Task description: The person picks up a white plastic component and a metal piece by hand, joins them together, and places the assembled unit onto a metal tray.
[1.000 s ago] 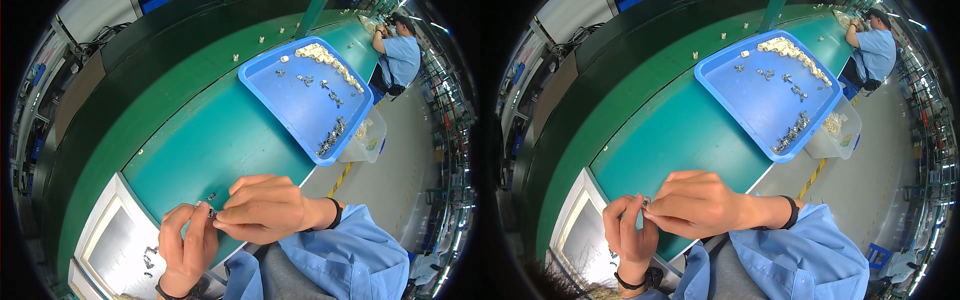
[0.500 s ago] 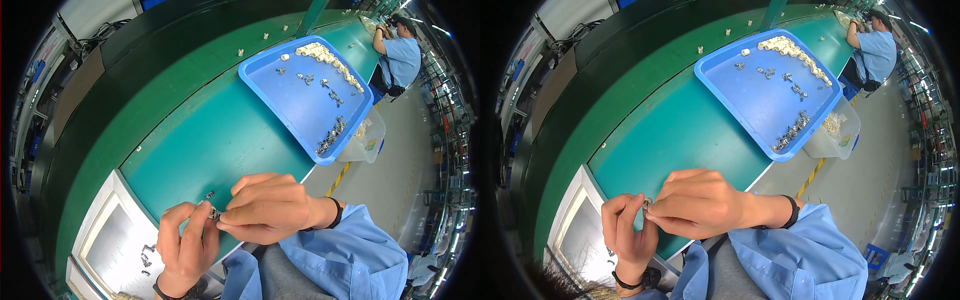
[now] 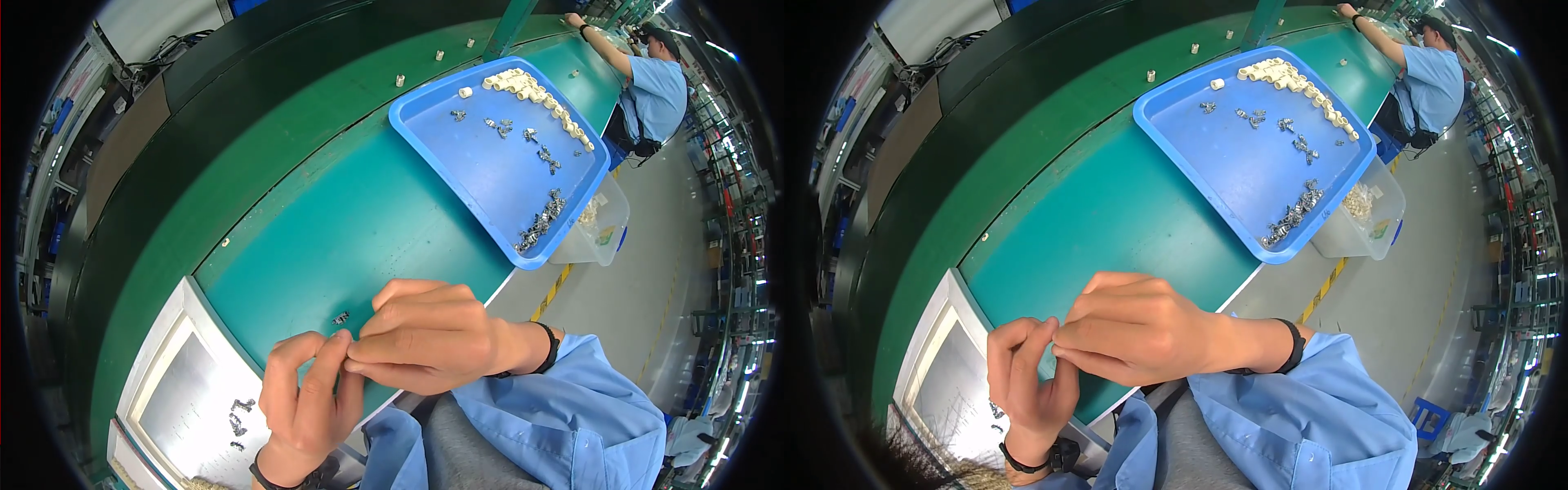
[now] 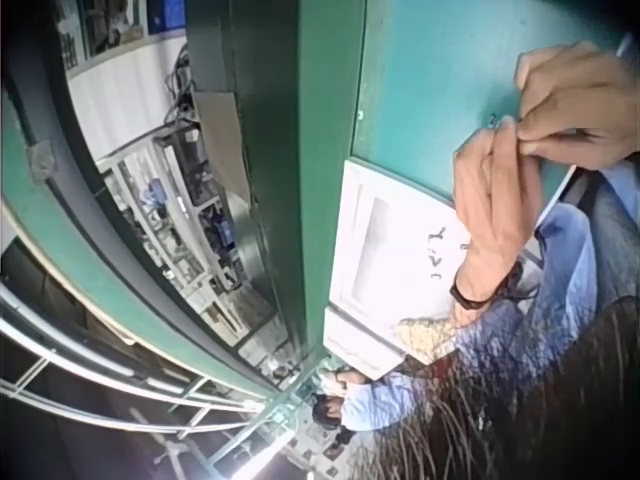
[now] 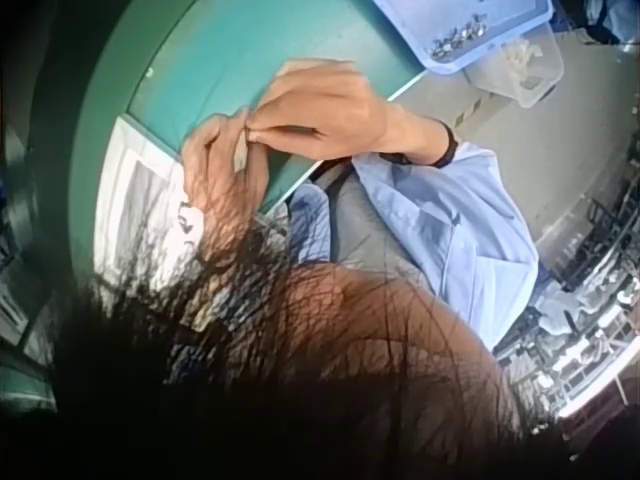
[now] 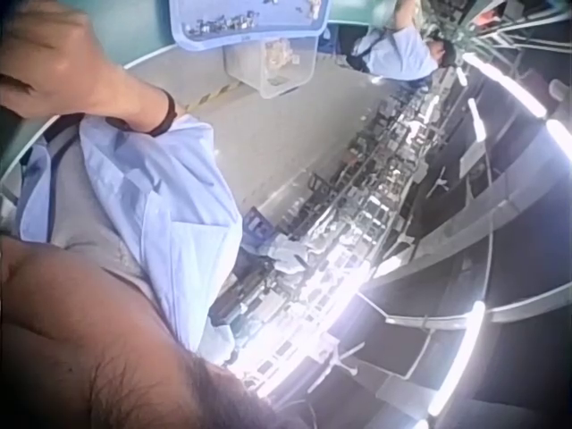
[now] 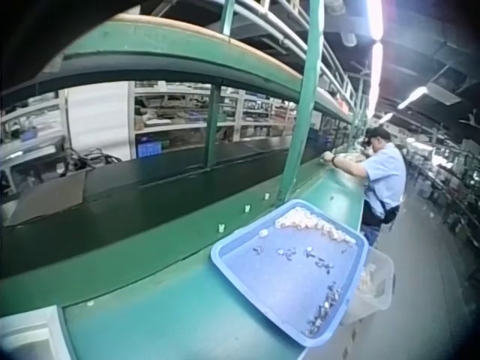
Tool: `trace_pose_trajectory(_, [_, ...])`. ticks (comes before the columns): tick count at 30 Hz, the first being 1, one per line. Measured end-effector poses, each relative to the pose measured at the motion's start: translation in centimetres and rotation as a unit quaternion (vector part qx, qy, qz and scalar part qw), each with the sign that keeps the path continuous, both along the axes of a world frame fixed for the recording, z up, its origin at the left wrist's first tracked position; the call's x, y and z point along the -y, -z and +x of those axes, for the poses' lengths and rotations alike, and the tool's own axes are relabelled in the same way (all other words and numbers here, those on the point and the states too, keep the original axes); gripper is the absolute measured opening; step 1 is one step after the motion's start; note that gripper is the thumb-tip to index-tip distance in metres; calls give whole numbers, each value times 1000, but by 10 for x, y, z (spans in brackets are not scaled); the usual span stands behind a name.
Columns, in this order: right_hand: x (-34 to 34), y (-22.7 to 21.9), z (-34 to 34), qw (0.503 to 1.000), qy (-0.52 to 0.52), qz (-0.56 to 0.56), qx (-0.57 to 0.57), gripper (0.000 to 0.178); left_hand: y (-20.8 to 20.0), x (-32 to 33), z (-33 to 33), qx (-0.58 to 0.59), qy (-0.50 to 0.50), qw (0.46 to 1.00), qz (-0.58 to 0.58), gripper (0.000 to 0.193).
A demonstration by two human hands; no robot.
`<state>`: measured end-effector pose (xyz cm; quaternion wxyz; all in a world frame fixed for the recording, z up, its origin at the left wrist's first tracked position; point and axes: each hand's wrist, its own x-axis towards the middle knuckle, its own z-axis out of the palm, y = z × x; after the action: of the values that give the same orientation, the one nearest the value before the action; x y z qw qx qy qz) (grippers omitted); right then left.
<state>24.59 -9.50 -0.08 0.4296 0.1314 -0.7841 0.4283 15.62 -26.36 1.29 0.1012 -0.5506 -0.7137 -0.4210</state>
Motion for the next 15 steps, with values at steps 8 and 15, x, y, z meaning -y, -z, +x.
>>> trace_pose_trajectory(8, [-9,7,9,998,24,32,56,27,4,-6,-11,69,-34,997,-9,32])
trace_pose_trajectory(15, [-83,33,66,971,173,95,137,31,-7,-49,-91,76,-60,984,-150,19])
